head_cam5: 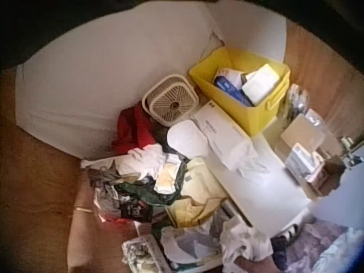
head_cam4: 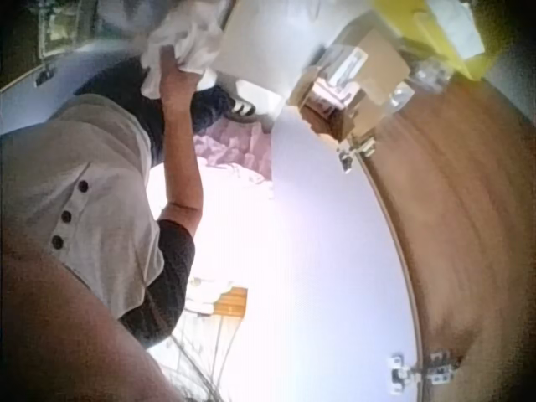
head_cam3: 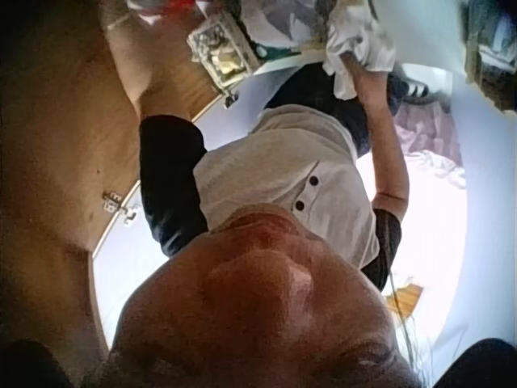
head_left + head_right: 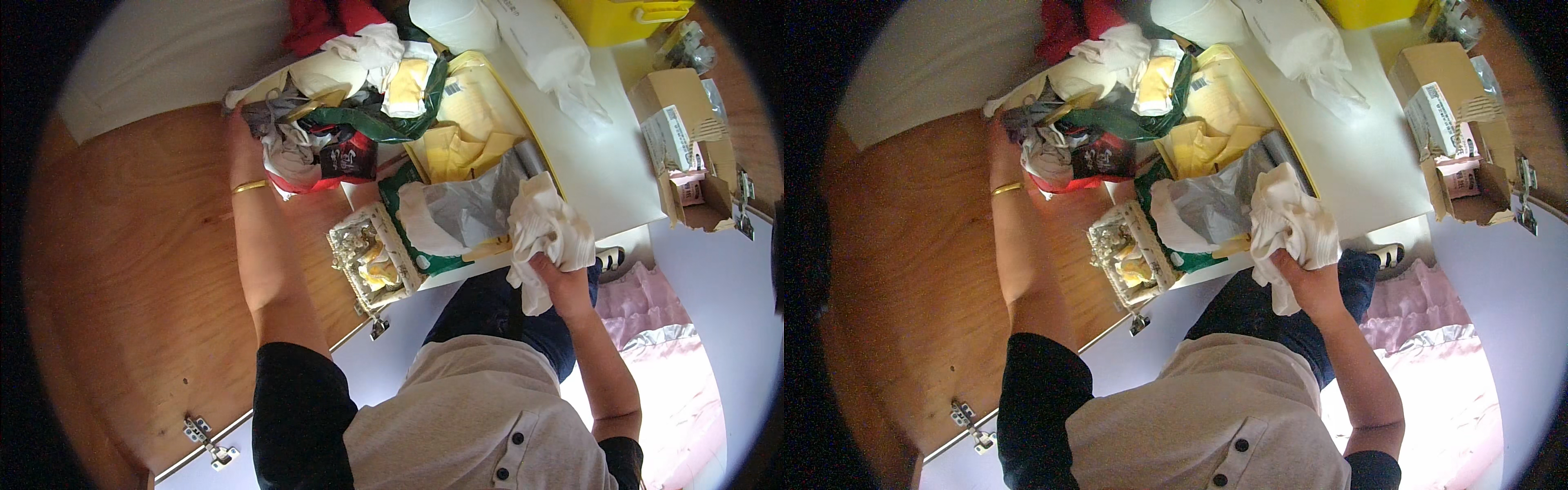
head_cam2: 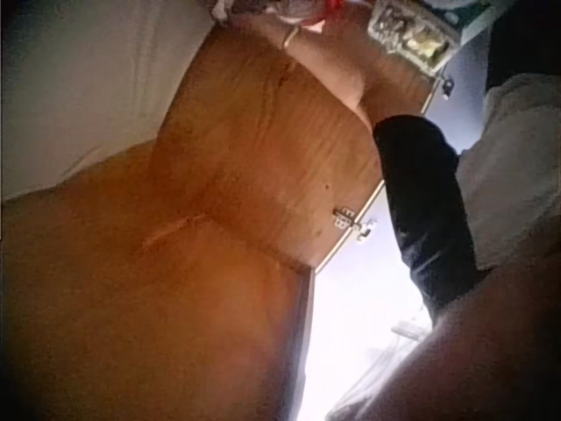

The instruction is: The person sorts through a pile of clothes in a wardrobe, picking up and inspecting various garments. They then sit on the bed, open a box containing a camera, and examine the packaging before moving to a shelf to organize items.

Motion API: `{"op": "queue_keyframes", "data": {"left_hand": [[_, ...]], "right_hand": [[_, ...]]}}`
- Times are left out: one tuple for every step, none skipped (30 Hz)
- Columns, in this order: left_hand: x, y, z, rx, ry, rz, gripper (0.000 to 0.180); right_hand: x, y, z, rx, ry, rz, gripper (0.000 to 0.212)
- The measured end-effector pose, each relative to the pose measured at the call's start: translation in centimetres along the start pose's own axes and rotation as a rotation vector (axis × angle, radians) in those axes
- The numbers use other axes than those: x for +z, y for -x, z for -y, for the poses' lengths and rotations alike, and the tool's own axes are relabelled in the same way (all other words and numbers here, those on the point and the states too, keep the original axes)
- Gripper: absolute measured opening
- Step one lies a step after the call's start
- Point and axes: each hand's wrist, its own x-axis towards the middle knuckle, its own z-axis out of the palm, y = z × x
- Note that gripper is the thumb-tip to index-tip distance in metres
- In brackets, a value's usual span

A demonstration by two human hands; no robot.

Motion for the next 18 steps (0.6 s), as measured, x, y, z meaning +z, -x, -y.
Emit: {"op": "queue_keyframes", "data": {"left_hand": [[1.8,0.7,-0.5,-0.004,0.009,-0.054,0.028],[4.7,2.4,-1.5,-0.008,0.019,-0.104,0.027],[6.0,3.5,-2.3,-0.006,0.024,-0.167,0.025],[4.0,2.5,-2.5,0.028,-0.009,-0.153,0.026],[0.7,0.4,-2.3,0.062,-0.044,-0.144,0.029],[-1.0,-0.9,-2.2,0.092,-0.077,-0.123,0.032],[-1.0,-1.1,-2.3,0.079,-0.073,-0.074,0.033],[-1.1,-1.2,-2.5,0.066,-0.070,-0.026,0.034],[-1.3,-1.2,-2.6,0.054,-0.067,0.019,0.035],[-0.9,-1.0,-2.7,0.078,-0.077,0.037,0.038],[0.1,-0.3,-2.9,0.101,-0.086,0.057,0.040],[0.9,0.7,-3.0,0.152,-0.134,0.094,0.043],[2.2,2.1,-3.3,0.207,-0.179,0.129,0.045],[5.1,4.9,-3.8,0.288,-0.257,0.196,0.048],[6.6,7.5,-4.0,0.373,-0.343,0.246,0.050],[7.0,8.9,-3.5,0.450,-0.424,0.289,0.052],[7.3,10.4,-3.1,0.527,-0.510,0.329,0.054],[8.8,12.6,-3.4,0.562,-0.633,0.436,0.054]], "right_hand": [[-0.1,-0.1,0.1,0.008,0.007,-0.020,0.045],[-0.2,-0.2,0.2,0.015,0.014,-0.043,0.045],[-0.3,-0.2,0.3,0.022,0.017,-0.052,0.045],[-0.1,0.0,0.4,0.013,0.009,-0.033,0.045],[0.0,0.1,0.4,0.004,0.001,-0.009,0.045],[0.1,0.1,0.3,-0.005,-0.006,0.002,0.045],[0.1,0.2,0.3,-0.003,-0.004,-0.002,0.045],[0.0,0.2,0.3,0.000,-0.001,-0.005,0.045],[0.1,0.3,0.2,0.003,0.000,-0.005,0.045],[0.1,0.3,0.1,0.012,0.003,-0.010,0.045],[0.0,0.4,0.0,0.022,0.006,-0.017,0.045],[0.0,0.4,0.0,0.032,0.008,-0.022,0.044],[-0.1,0.4,0.0,0.020,0.014,-0.026,0.044],[-0.2,0.3,0.0,0.007,0.020,-0.045,0.045],[-0.2,0.3,0.0,-0.003,0.024,-0.045,0.045],[-0.2,0.4,0.0,-0.006,0.021,-0.035,0.045],[-0.1,0.5,0.1,-0.009,0.017,-0.022,0.045],[-0.2,0.4,0.1,-0.013,0.015,-0.027,0.045]]}}
